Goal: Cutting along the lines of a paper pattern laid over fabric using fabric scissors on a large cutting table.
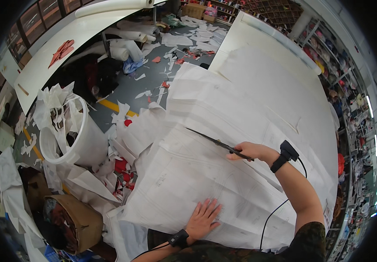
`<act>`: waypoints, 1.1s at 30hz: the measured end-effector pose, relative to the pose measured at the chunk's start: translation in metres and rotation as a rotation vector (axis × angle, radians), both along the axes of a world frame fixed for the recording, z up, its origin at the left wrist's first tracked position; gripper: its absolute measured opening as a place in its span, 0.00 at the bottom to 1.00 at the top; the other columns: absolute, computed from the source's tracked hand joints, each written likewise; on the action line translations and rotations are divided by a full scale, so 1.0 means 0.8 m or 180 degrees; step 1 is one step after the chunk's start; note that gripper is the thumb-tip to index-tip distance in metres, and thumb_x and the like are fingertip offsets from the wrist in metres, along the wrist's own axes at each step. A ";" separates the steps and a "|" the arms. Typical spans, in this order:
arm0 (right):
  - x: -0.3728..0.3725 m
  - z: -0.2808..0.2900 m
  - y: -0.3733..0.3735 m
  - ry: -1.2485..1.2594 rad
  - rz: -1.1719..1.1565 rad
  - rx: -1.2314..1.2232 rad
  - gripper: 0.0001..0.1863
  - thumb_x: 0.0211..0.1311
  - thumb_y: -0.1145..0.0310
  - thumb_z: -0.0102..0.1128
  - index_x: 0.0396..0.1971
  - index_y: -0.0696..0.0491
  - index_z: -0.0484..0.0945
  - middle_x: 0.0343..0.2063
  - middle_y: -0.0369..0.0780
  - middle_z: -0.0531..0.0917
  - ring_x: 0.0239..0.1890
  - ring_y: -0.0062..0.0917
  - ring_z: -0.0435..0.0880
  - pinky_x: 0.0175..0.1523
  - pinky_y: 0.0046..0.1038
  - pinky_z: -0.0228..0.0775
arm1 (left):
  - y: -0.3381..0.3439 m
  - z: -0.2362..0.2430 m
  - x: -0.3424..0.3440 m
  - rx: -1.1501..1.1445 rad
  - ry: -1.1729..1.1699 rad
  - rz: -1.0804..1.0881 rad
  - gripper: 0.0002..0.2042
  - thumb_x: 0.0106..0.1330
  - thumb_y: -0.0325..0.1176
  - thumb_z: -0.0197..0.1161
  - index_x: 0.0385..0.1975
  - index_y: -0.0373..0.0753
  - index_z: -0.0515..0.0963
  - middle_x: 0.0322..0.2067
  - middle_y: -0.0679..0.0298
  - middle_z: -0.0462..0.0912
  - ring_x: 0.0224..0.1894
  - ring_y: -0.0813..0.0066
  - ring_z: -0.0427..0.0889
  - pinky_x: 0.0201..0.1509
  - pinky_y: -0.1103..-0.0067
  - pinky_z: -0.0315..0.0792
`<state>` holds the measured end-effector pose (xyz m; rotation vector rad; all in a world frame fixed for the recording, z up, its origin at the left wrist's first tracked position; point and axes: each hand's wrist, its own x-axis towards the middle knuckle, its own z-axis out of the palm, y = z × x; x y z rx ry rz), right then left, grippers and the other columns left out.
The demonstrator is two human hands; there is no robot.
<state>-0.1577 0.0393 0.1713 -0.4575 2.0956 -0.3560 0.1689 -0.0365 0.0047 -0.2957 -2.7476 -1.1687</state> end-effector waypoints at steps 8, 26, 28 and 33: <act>-0.005 -0.017 -0.070 0.0067 0.0254 0.0387 0.33 0.52 0.32 0.65 0.23 0.53 0.78 0.14 0.31 0.68 0.18 0.18 0.68 0.22 0.26 0.57 | 0.005 -0.007 0.004 0.0082 -0.0044 -0.0023 0.35 0.67 0.51 0.57 0.72 0.45 0.58 0.72 0.57 0.56 0.72 0.53 0.56 0.74 0.57 0.50; -0.014 -0.048 -0.158 0.0239 0.0273 0.0343 0.33 0.50 0.30 0.64 0.21 0.50 0.75 0.14 0.31 0.66 0.18 0.18 0.68 0.23 0.24 0.55 | -0.004 -0.024 -0.009 0.0992 -0.0278 -0.0907 0.29 0.70 0.44 0.60 0.68 0.41 0.63 0.71 0.52 0.57 0.74 0.53 0.54 0.74 0.57 0.50; -0.017 -0.052 -0.179 0.0253 0.0306 0.0431 0.32 0.51 0.32 0.66 0.21 0.50 0.75 0.13 0.31 0.66 0.17 0.18 0.68 0.23 0.24 0.55 | -0.030 -0.025 -0.011 0.1253 -0.0256 -0.1076 0.28 0.70 0.43 0.60 0.67 0.40 0.65 0.70 0.51 0.60 0.73 0.53 0.57 0.74 0.59 0.53; -0.026 -0.071 -0.210 -0.0043 0.0044 0.0309 0.33 0.47 0.30 0.67 0.22 0.51 0.76 0.13 0.31 0.66 0.18 0.18 0.67 0.23 0.26 0.54 | -0.162 -0.005 -0.021 0.2792 -0.1135 -0.1081 0.23 0.68 0.36 0.61 0.61 0.35 0.70 0.64 0.49 0.69 0.66 0.54 0.68 0.68 0.71 0.63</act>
